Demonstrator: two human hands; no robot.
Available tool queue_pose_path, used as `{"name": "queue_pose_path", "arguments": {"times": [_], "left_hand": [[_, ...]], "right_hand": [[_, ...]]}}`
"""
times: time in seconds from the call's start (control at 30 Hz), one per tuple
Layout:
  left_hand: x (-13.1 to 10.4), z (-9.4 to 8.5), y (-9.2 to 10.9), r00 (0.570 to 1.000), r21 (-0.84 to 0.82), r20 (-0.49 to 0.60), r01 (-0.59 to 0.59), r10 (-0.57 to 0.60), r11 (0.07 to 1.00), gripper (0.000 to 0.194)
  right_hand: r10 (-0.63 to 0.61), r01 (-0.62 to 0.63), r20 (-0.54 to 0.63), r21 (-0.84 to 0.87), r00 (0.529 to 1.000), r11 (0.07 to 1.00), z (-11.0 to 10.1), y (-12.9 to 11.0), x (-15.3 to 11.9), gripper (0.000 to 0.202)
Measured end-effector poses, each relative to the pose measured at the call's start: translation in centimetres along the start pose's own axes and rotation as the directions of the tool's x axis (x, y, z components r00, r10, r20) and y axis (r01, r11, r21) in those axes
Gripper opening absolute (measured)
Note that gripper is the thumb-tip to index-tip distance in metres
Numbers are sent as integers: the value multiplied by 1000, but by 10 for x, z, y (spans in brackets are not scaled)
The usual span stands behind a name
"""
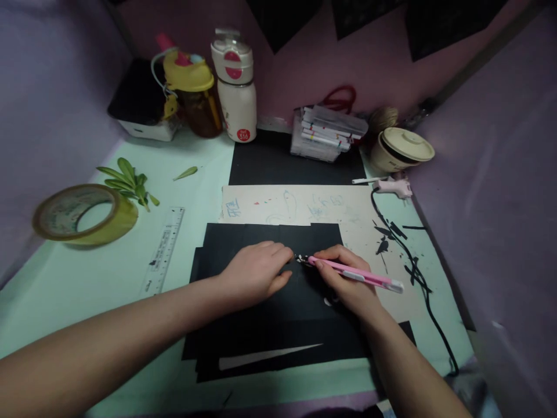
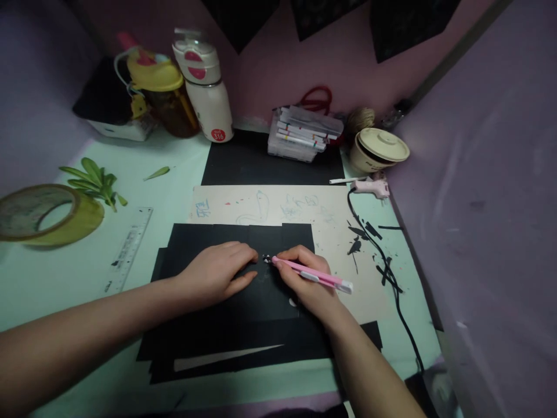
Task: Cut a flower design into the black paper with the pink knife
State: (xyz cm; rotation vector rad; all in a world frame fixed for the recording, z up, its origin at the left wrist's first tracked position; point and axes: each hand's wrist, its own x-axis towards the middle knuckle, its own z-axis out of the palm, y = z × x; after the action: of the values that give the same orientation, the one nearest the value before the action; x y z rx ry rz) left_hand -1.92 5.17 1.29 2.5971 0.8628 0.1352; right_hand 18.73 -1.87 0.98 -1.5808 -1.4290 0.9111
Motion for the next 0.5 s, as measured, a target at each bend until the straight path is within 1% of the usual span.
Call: {"name": "queue_pose_path", "arguments": {"times": [0.13,0.17,0.2,0.27,0.33,0.37,0.43,0.5], "left_hand": [[3,-12,-6,997,-97,42,-54,58,994,16],[4,-16,-8,996,-117,54,-60,67,991,17],[5,-19,-10,995,-128,69,-67,76,989,17],[7,-28,-13,989,-131,117,-80,95,988,17],[8,-37,-11,978,-100,179,-86,103,991,16],[8,-41,-9,976,-70,197,-81,93,994,15],[8,-45,0,984,2,174,-46,45,999,14],[8,-42,10,996,47,89,21,-25,999,14]], "right_hand": [[16,4,-148,137,989,991,-7,-2,-6,11],[14,16,-164,179,986,984,-10,-2,-7,13],[8,26,-156,214,988,976,-14,-3,-8,15],[-11,31,-79,256,997,966,-22,-4,-7,19],[-17,7,38,250,999,968,-32,-7,-4,19],[1,-20,81,232,997,973,-37,-9,-1,17],[41,-68,150,179,988,982,-44,-15,7,15],[50,-81,194,155,980,985,-48,-20,16,11]]}}
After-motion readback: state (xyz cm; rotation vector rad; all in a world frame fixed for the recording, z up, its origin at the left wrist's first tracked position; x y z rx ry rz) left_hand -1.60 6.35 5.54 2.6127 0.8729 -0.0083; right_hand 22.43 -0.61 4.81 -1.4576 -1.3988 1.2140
